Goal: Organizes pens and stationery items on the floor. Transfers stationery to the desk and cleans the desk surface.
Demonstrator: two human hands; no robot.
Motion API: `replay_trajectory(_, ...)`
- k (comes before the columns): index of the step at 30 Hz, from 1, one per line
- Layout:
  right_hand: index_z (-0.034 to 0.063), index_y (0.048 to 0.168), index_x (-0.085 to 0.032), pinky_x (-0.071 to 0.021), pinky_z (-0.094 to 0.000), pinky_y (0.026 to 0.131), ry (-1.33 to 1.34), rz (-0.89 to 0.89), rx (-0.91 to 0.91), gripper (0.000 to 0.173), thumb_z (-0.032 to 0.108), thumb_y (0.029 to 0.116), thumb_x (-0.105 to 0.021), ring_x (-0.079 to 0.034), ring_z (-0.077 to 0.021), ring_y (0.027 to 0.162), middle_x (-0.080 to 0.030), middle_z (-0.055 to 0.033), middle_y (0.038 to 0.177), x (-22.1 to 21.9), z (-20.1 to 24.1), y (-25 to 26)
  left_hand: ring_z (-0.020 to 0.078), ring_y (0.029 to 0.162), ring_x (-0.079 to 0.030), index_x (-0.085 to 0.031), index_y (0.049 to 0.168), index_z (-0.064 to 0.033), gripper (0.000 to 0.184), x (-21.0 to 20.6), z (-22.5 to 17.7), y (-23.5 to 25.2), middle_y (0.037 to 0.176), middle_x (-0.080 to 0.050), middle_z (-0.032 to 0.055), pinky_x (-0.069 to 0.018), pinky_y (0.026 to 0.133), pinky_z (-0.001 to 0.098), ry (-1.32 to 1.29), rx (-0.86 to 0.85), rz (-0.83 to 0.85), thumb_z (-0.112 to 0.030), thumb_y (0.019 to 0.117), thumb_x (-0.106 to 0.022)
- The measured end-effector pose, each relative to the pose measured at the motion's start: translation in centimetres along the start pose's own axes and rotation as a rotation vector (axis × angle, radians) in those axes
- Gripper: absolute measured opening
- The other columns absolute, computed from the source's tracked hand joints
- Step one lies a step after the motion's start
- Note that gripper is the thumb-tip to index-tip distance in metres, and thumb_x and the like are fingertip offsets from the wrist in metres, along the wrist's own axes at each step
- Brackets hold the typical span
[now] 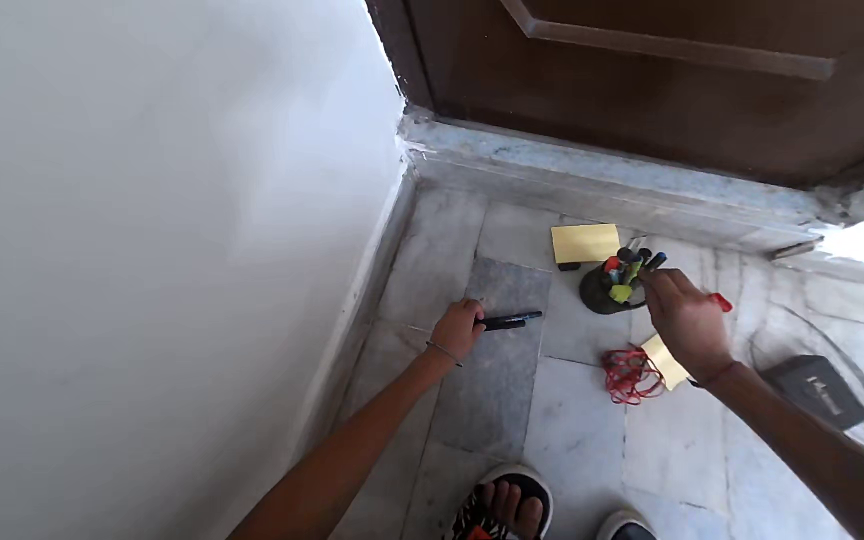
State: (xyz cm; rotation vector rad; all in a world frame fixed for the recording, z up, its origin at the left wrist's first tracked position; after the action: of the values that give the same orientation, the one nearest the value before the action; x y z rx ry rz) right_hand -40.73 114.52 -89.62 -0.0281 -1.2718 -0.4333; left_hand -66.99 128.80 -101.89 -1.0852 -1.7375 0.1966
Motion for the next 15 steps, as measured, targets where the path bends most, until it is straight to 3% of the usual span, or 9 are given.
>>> replay_trajectory(3, -0.0075, 0.109, -0.069, -0.0557, -0.0595, 0.063, -0.039, 0.066, -0.036, 0.015, -0.004, 0.0981, -0.06, -0.07, -0.0476, 0.083, -0.067, -0.0282, 0.099, -0.7, -0.5, 0.6, 0.0415, 0.121, -0.059, -0.061, 0.125, 0.0071, 0.027, -0.1, -0.7, -0.4, 0.123, -0.065, 0.0255, -0.044, 0.108, 0.0508, -0.032, -0.09, -0.029, -0.008, 0.1017, -0.062)
replay_trajectory(5, -0.0058, 0.109, -0.069, -0.0553, -0.0598, 0.064, -0.05, 0.078, -0.071, 0.014, -0.002, 0.0993, -0.059, -0.069, -0.0477, 0.084, -0.067, -0.0279, 0.099, -0.5, -0.4, 1.0, 0.0407, 0.114, -0.062, -0.062, 0.122, 0.0081, 0.025, 0.4, -1.6, -1.3, 0.118, -0.065, 0.0259, -0.0476, 0.103, 0.0505, -0.102, -0.151, -0.081, -0.006, 0.1014, -0.061)
replay_trajectory(10, -0.0074, 0.124, -0.064, -0.0564, -0.055, 0.065, 0.098, -0.017, -0.032, 0.029, 0.004, 0.097, -0.06, -0.069, -0.0428, 0.084, -0.064, -0.0282, 0.112, 1.4, 2.9, -0.3, 0.03, 0.1, -0.069, -0.063, 0.122, 0.0067, 0.025, 3.4, -5.8, -5.7, 0.117, -0.066, 0.0228, -0.0569, 0.091, 0.0427, -0.3, -0.276, -0.184, -0.005, 0.0999, -0.064)
replay_trajectory(12, -0.0046, 0.125, -0.065, -0.0591, -0.0527, 0.071, 0.211, 0.087, 0.009, 0.034, 0.011, 0.0949, -0.066, -0.07, -0.0388, 0.091, -0.066, -0.0248, 0.119, 0.6, 5.8, -1.5, 0.0269, 0.095, -0.071, -0.065, 0.119, 0.0068, 0.024, 4.0, -7.6, -7.2, 0.113, -0.068, 0.0218, -0.0586, 0.088, 0.0398, -0.364, -0.368, -0.214, -0.004, 0.0977, -0.066)
replay_trajectory(15, -0.0001, 0.137, -0.06, -0.0592, -0.05, 0.077, 0.375, 0.317, -0.006, 0.047, 0.024, 0.0965, -0.069, -0.071, -0.035, 0.094, -0.067, -0.0196, 0.124, -1.6, 9.4, -3.5, 0.0213, 0.089, -0.071, -0.066, 0.115, 0.0061, 0.021, 3.7, -9.9, -8.2, 0.104, -0.07, 0.0181, -0.0589, 0.083, 0.0345, -0.466, -0.454, -0.17, -0.005, 0.097, -0.066)
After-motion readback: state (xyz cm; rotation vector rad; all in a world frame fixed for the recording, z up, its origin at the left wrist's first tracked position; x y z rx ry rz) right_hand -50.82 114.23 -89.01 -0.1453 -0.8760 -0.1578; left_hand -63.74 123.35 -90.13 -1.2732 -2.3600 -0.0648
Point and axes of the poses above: each hand's wrist, its own y-axis towards the middle knuckle, its own x-axis out of the back of the hand, z = x × y, the point moved 8 cm from there along y, towards the middle knuckle
